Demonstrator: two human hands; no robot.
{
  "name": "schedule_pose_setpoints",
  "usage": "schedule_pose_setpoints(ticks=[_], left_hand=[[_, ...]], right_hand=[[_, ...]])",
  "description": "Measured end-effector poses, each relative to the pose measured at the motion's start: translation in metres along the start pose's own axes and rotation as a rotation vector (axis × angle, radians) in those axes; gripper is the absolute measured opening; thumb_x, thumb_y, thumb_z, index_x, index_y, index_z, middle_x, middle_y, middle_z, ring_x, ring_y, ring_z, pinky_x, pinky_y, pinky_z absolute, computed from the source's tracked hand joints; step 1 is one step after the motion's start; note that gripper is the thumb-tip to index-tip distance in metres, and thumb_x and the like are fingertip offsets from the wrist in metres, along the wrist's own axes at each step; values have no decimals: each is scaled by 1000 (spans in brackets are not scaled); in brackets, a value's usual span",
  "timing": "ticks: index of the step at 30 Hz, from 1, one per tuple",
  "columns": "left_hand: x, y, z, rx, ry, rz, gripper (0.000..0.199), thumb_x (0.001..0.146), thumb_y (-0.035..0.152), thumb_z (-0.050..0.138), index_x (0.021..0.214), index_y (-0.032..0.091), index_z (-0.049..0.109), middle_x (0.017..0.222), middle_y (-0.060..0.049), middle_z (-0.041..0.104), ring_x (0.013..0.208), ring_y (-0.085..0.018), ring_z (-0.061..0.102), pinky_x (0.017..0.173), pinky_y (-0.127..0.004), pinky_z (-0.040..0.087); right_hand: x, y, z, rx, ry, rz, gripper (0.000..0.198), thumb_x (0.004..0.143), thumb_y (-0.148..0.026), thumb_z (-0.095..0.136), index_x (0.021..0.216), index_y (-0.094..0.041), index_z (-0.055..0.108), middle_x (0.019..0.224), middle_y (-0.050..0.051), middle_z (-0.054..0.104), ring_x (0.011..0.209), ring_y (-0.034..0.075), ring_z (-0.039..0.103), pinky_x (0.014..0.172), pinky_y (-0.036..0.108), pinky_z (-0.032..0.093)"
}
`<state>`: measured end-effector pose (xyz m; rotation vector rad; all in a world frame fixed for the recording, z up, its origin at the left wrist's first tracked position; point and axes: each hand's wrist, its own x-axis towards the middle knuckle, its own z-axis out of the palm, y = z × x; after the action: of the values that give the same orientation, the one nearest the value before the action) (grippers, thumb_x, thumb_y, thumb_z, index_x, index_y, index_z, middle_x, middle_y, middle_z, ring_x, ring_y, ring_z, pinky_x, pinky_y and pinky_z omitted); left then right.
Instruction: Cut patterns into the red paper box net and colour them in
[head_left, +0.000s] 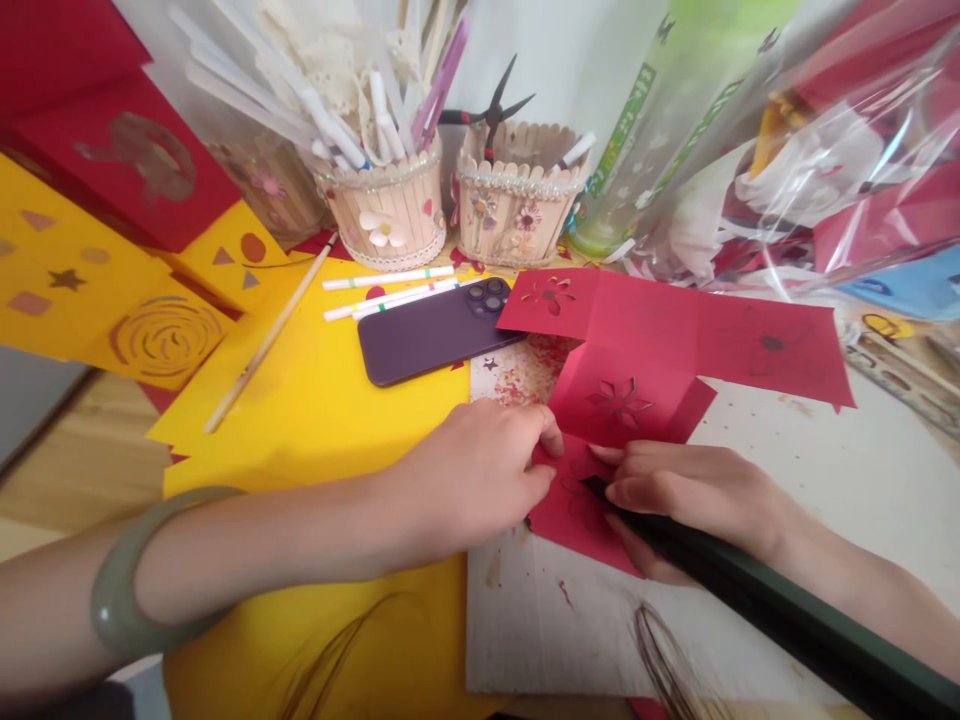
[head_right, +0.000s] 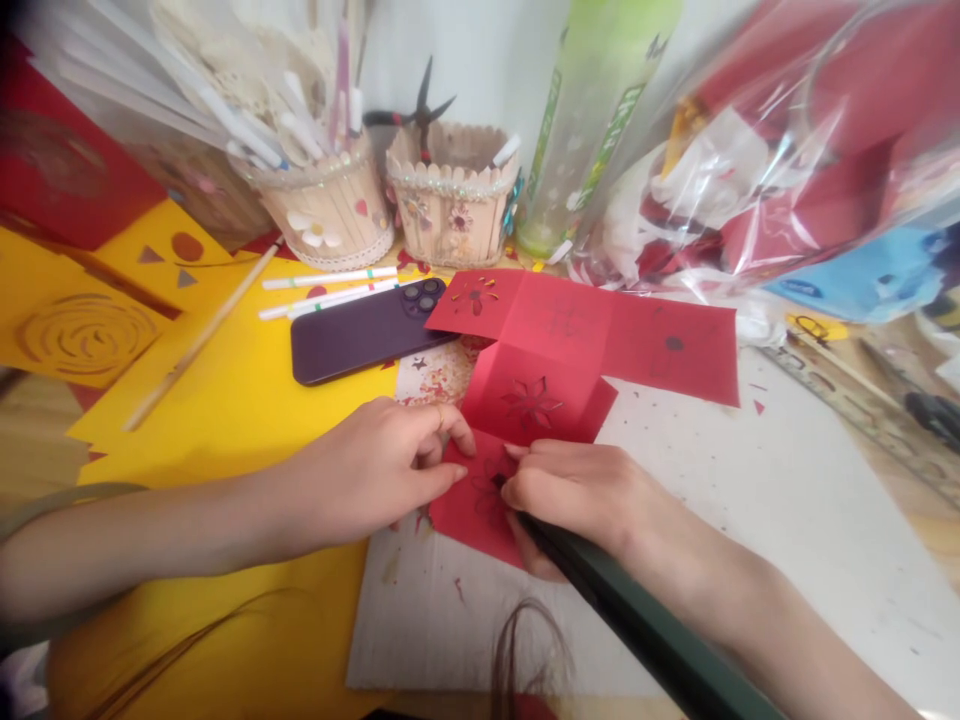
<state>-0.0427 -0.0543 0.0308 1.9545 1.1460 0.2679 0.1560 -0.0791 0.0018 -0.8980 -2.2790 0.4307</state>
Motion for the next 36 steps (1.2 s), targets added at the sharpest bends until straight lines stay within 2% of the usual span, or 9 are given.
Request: schedule_pose_setpoints(ticks=[3, 5, 7, 9, 11, 15, 27, 36], left_hand=[[-1, -1, 0, -8, -5, -5, 13, 77, 11, 52, 85, 16, 60, 48, 8, 51, 44, -10, 48, 53, -24, 35], [-1, -1, 1, -19, -14, -17, 13, 76, 11, 52, 85, 16, 60, 47, 8, 51, 43, -10, 48, 53, -24, 35], [-1, -1, 1, -31, -22, -29, 13, 76, 12, 52, 86, 16, 59, 48, 8, 52, 43, -10, 48, 54, -24, 36], [0, -1, 1, -35, -26, -32, 13, 76, 12, 52, 86, 17, 59, 50, 7, 54, 45, -10, 50, 56, -24, 37], [0, -1, 1, -32, -20, -23, 13, 76, 11, 52, 86, 17, 59, 51, 7, 55, 46, -11, 52, 57, -24, 38], [0, 1, 0, -23, -24, -8, 14, 76, 10, 52, 85, 16, 59, 52, 6, 55, 49, -12, 54, 58, -24, 39], [-1, 0, -1, -42, -40, -14, 16, 77, 13, 49, 88, 16, 59, 55, 4, 58, 52, -13, 55, 55, -25, 39], [-1, -2, 1, -34, -8, 20, 13, 77, 12, 50, 84, 16, 59, 57, 3, 58, 52, -12, 54, 54, -23, 38]], right_hand=[[4, 0, -7, 83, -33, -24, 18, 76, -12, 57, 77, -27, 48, 58, -6, 52, 48, 9, 51, 61, 24, 54], [6, -5, -13, 63, -27, 83, 22, 74, -10, 60, 83, -27, 49, 61, -5, 58, 48, 9, 56, 51, 19, 51], [7, -11, -15, 57, 30, 216, 21, 75, -13, 59, 86, -26, 48, 58, -7, 60, 42, 8, 54, 42, 16, 45], [7, -18, -13, 51, 75, 338, 16, 75, -18, 59, 84, -26, 47, 54, -8, 58, 37, 6, 49, 39, 15, 42], [7, -21, -8, 27, 72, 376, 13, 74, -21, 59, 81, -26, 48, 56, -8, 59, 39, 6, 50, 40, 15, 42], [6, -22, -1, -44, 74, 341, 12, 73, -20, 58, 78, -25, 49, 60, -5, 64, 44, 8, 56, 44, 18, 43], [4, -19, 3, -123, 91, 241, 11, 75, -19, 58, 79, -23, 49, 64, -3, 62, 44, 8, 55, 45, 20, 43], [9, -28, 0, -170, 5, 202, 17, 77, -13, 59, 76, -23, 45, 61, -4, 56, 42, 8, 48, 39, 20, 38]])
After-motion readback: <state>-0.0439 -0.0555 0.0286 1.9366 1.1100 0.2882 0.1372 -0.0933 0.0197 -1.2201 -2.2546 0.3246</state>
